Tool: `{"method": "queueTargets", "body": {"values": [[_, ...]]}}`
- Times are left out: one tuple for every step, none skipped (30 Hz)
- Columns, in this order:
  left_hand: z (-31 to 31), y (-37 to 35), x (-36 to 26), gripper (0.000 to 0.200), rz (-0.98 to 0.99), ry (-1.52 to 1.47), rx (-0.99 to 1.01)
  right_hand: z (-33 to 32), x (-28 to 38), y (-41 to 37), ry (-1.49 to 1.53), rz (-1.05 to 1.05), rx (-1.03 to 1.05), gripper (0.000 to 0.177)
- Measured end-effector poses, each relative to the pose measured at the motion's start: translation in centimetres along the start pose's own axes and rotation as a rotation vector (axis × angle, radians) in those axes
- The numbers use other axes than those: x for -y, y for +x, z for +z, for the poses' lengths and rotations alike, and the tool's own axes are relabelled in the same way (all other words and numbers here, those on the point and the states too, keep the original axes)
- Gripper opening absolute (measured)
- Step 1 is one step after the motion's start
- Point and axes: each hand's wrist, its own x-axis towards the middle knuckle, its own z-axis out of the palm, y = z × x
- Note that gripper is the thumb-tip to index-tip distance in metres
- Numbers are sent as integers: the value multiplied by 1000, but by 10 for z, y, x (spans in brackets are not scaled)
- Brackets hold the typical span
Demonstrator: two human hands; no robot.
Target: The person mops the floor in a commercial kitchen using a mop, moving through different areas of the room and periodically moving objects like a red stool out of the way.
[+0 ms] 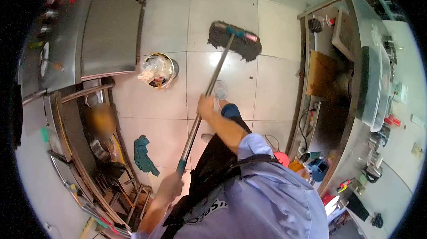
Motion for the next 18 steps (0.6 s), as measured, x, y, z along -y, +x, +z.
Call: {"method": "queueTargets", "body": {"values": [[27, 8, -31, 32, -5, 7, 20, -4, 22, 23, -36, 14, -30, 38], [50, 22, -56, 33, 4, 18, 50, -10, 43, 46, -51, 21, -58, 36], [61, 34, -67, 34, -30, -17, 76, -15, 63, 63, -57, 11, -77, 34], [71, 48, -79, 35, -63, -61, 96, -21, 83, 82, -55, -10, -92, 32], [80, 60, -92, 36, -62, -49, 91, -22, 98, 99, -64, -52, -105, 33], [88, 71, -107, 36, -51, -45, 92, -23, 112, 117, -73, -95, -117, 34], [97, 86, -126, 35, -46, -41, 96, -26, 123, 137, -83, -127, -132, 35], [110, 102, -147, 35, -39, -39, 108, -26, 139, 164, -111, -124, -211, 31], [129, 114, -172, 34, -40, -26, 105, -27, 162, 196, -141, -131, -289, 28], [144, 137, -191, 33, -41, -47, 144, -31, 186, 226, -195, -188, -313, 27], [157, 159, -210, 32, -38, -67, 178, -41, 215, 253, -301, -286, -296, 28], [172, 179, -230, 31, -10, -82, 228, -53, 245, 278, -426, -394, -278, 29], [186, 199, -249, 31, 18, -98, 275, -68, 274, 299, -656, -543, -228, 32], [199, 215, -269, 31, 55, -82, 265, -77, 299, 316, -792, -613, -192, 35], [207, 226, -282, 32, 87, -65, 256, -78, 316, 323, -777, -556, -174, 39], [207, 237, -288, 33, 87, -81, 258, -68, 331, 324, -324, -172, -267, 41], [207, 246, -291, 34, 85, -99, 262, -63, 327, 326, -306, -193, -280, 40], [205, 251, -289, 35, 81, -118, 267, -60, 320, 329, -291, -213, -294, 40]]}}
